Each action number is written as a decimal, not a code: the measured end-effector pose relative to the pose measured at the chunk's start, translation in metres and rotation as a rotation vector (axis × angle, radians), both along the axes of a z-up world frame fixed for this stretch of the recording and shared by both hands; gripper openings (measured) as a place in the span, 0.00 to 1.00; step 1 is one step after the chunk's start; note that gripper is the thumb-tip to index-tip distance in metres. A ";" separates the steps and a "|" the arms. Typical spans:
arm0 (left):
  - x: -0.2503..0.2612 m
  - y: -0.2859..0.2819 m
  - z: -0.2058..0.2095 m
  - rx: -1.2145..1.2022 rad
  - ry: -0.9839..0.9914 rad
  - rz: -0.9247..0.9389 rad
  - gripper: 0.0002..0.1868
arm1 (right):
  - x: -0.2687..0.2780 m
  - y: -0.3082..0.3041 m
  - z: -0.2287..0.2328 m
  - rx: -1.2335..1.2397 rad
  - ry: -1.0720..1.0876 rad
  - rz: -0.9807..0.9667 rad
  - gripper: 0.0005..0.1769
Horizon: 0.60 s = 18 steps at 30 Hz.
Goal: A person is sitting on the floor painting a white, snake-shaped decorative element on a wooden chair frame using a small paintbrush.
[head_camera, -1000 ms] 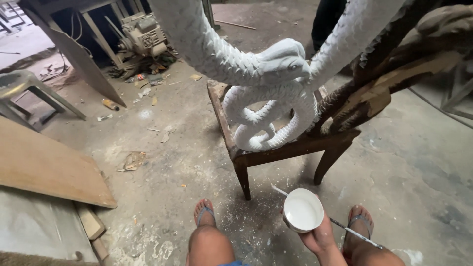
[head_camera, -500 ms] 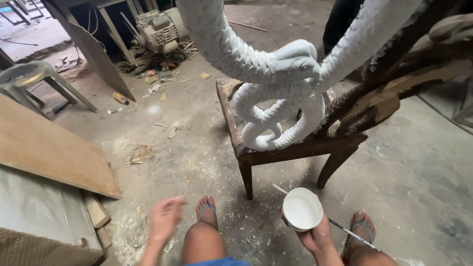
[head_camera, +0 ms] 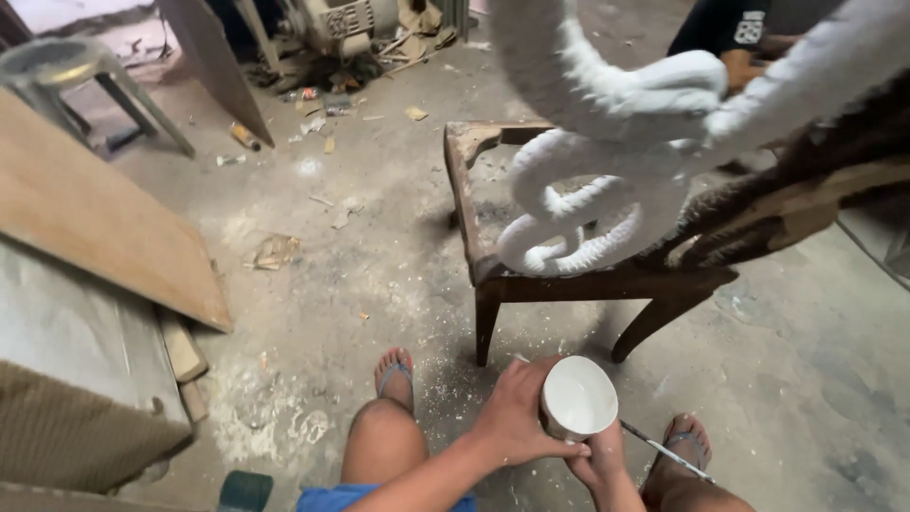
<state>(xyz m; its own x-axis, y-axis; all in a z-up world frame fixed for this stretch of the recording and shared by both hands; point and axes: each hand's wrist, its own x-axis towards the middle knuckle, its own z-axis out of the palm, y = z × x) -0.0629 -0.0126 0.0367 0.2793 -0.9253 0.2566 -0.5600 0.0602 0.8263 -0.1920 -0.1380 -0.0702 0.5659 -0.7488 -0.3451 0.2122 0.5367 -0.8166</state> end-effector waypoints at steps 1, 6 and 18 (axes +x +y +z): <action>-0.001 -0.003 -0.002 0.022 0.019 0.030 0.55 | 0.002 -0.001 -0.001 -0.062 0.068 0.001 0.32; 0.014 0.007 -0.011 0.064 0.141 0.137 0.51 | 0.002 -0.003 0.003 -0.272 0.289 -0.008 0.35; 0.063 0.017 -0.021 -0.044 0.281 0.250 0.49 | -0.026 0.004 0.218 -1.054 0.544 0.044 0.09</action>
